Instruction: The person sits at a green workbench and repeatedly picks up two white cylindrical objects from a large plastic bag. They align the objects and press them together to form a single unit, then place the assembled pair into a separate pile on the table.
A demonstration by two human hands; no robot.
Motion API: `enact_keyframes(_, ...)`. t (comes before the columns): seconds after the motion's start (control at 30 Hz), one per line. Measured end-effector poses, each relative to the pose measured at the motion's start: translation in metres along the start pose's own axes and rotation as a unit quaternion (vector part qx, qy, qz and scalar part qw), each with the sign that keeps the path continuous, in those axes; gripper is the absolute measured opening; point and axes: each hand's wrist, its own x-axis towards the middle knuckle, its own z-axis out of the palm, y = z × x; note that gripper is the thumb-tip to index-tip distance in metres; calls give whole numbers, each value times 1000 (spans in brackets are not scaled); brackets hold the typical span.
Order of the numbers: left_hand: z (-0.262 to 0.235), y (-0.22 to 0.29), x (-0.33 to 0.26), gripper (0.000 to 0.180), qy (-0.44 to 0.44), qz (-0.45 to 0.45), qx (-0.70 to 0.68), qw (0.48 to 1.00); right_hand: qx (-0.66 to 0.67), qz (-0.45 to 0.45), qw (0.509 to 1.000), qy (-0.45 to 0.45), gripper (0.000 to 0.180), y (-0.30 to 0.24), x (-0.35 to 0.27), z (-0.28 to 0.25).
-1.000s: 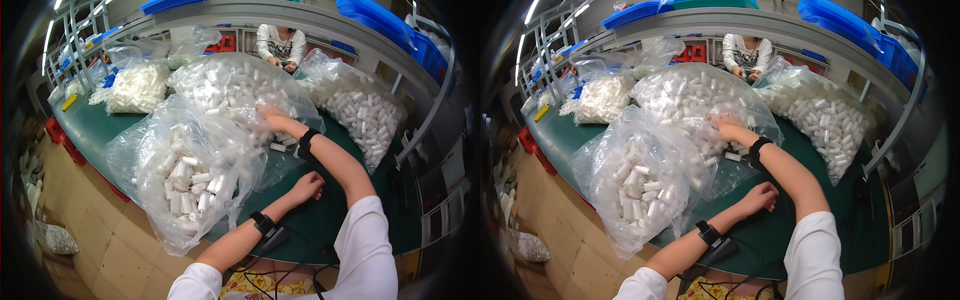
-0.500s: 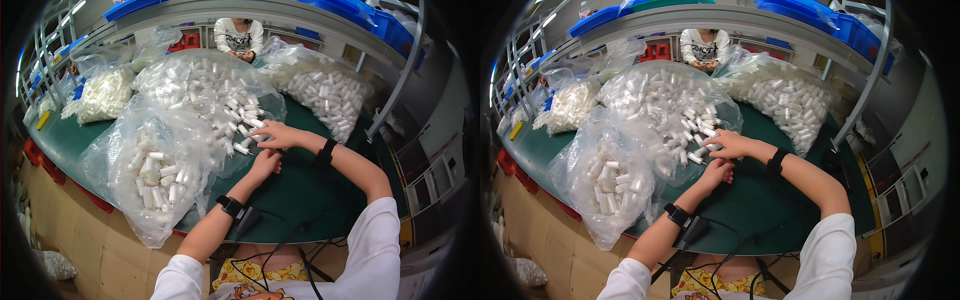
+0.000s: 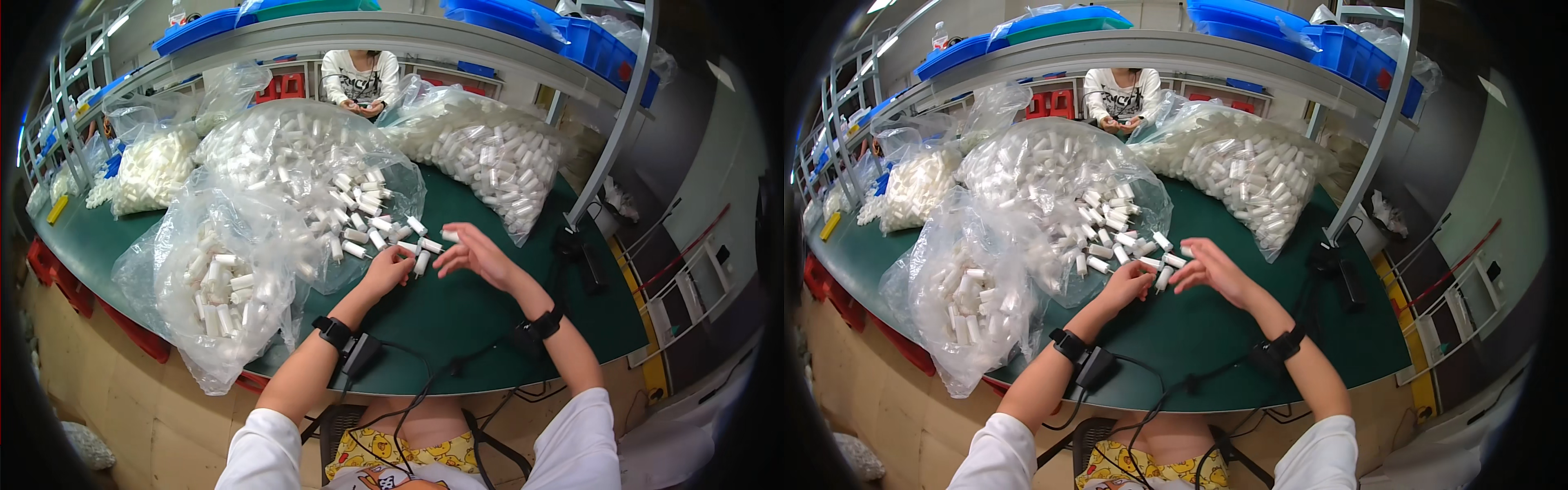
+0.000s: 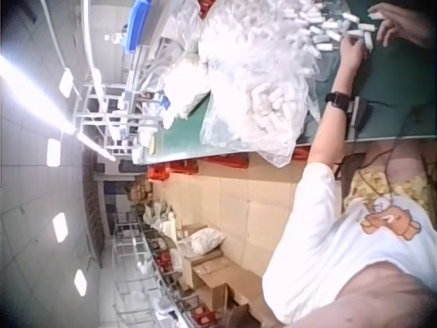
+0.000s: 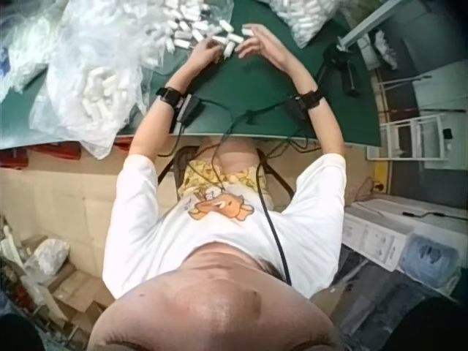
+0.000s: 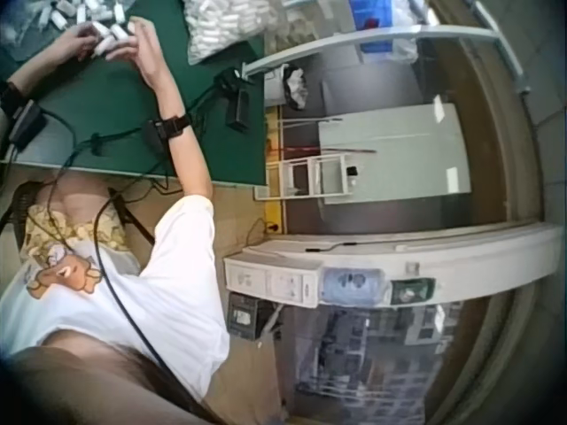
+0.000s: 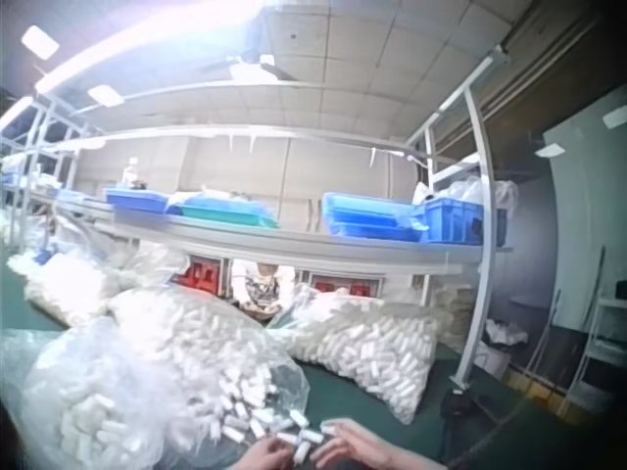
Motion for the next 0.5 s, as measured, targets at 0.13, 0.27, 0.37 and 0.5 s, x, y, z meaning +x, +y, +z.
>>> enact_keyframes(0.13, 7, 1, 1, 22, -9, 30, 95, 995, -90, 92, 991, -43, 41, 23, -16, -21)
enact_keyframes(0.27, 7, 4, -2, 25, -11, 36, 131, 991, -130, 129, 982, -36, 41, 37, -21, -28)
enact_keyframes(0.37, 6, 14, -9, 27, -26, 44, 133, 990, -146, 115, 983, 5, 42, 38, -25, -24)
enact_keyframes(0.5, 7, 18, -10, 30, -71, 93, 255, 960, -231, 95, 964, 85, 41, 40, -31, -28)
